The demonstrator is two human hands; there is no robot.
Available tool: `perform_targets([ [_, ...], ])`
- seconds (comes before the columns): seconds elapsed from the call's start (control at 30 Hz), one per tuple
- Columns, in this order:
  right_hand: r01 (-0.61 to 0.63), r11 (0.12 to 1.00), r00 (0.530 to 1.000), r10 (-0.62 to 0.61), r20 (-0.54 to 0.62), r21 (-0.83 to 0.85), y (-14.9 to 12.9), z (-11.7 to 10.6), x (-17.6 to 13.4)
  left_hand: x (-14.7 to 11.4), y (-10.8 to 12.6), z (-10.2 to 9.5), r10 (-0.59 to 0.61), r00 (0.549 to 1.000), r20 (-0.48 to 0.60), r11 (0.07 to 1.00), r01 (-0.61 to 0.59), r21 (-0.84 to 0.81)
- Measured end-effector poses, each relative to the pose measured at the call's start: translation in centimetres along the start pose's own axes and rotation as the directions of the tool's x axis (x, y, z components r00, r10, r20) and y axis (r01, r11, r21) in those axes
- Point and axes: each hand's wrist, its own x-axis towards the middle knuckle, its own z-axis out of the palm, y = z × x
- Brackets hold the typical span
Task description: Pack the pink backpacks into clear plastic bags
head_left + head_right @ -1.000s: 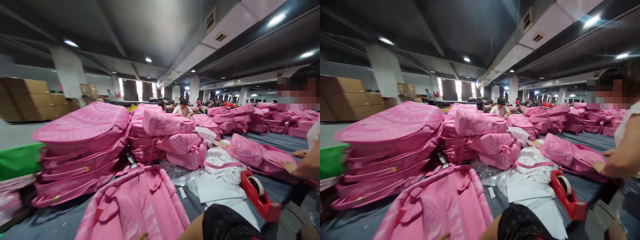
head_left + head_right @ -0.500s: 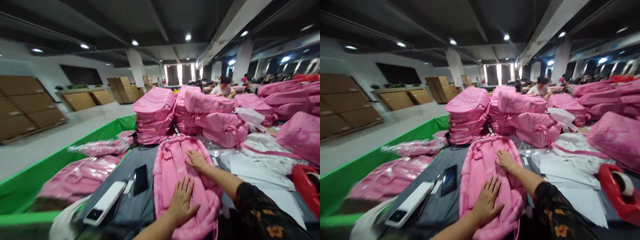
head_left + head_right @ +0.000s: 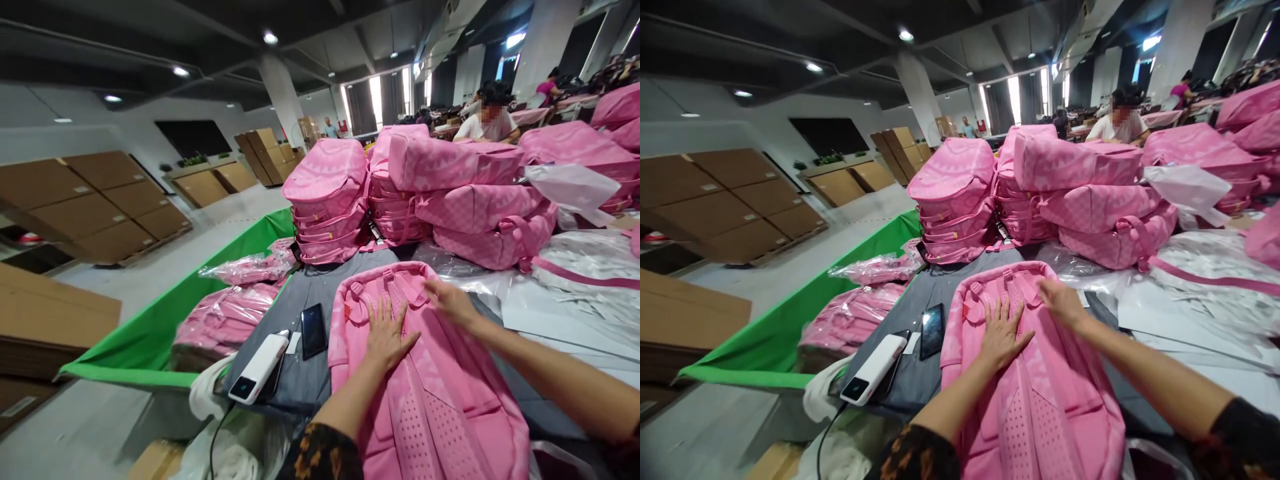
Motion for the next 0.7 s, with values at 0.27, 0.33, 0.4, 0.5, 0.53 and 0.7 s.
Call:
perform_targets([
  [0.27,-0.311,0.939,0.937,0.329,0.119,-0.147,9.5,0.3,8.7,-0.9,-0.4,1.5,0.004,1.0,-0.021,0.997,-0.005,-0.072],
  [0.33,-0.325,0.929,0.918,0.355,0.176,-0.176,11.0,1.5,8.8,-0.7,-0.6,1.4,0.001,1.0,-0.024,0.997,-0.003,-0.077],
  [0.4,-0.355,0.909,0.896,0.397,0.2,-0.218,12.7,1.2,9.5,-0.6,-0.7,1.5,-0.017,0.999,-0.041,0.997,0.014,-0.078],
  [0.5,-0.443,0.839,0.857,0.5,0.126,-0.315,14.8,-1.4,11.6,-0.5,-0.7,1.7,-0.034,0.998,-0.054,0.997,0.03,-0.077],
  [0.53,-0.462,0.819,0.851,0.517,0.089,-0.341,15.1,-2.4,12.3,-0.5,-0.7,1.8,-0.032,0.998,-0.052,0.996,0.028,-0.079],
  [0.7,-0.404,0.836,0.905,0.426,-0.025,-0.371,13.1,-5.9,11.5,-0.5,-0.4,1.3,-0.02,0.999,-0.046,0.994,0.015,-0.112],
])
